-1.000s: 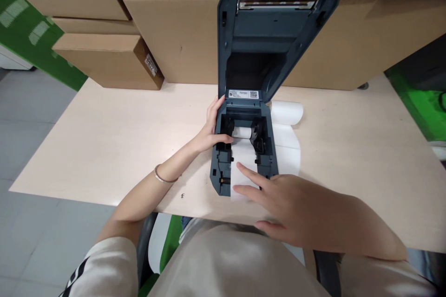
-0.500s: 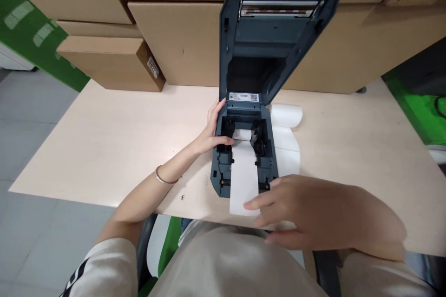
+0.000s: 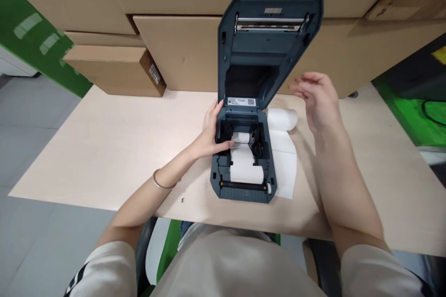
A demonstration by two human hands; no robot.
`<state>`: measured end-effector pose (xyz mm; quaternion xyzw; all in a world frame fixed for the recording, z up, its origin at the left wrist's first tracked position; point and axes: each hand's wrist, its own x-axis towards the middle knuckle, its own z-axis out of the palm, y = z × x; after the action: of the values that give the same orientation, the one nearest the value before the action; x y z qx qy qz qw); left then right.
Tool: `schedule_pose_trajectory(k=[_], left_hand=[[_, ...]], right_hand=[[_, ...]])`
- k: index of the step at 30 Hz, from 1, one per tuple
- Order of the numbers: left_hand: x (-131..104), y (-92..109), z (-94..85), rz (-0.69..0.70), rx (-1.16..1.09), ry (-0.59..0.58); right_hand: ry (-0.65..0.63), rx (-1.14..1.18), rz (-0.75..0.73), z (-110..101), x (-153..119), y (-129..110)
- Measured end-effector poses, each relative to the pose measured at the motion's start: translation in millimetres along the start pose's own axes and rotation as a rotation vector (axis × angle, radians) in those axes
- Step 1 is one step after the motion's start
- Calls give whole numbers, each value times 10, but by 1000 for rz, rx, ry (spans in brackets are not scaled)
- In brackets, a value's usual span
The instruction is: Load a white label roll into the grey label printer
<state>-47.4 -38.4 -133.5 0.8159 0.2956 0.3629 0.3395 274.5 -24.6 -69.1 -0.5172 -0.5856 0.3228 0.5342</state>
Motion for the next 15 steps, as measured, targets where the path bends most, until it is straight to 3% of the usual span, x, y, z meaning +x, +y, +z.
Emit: schedule_pose_trajectory(k=[3,5,9,12,15], left_hand=[[-3,319,-8,158,165,32],[-50,567,33,340,274,17],[-304,947,189,619,485,-96],[-572,1052,296,745,637,-143],[-792,1034,371,869,726,-159]], right_hand=[[-20,5,12,55,31,42],[-81,13,6,94,5,-25],[-203,-47,-70,183,-59,-176],[-249,-112,-124,232,-80,-214],[-231,-134,-161,245,-93,-223]])
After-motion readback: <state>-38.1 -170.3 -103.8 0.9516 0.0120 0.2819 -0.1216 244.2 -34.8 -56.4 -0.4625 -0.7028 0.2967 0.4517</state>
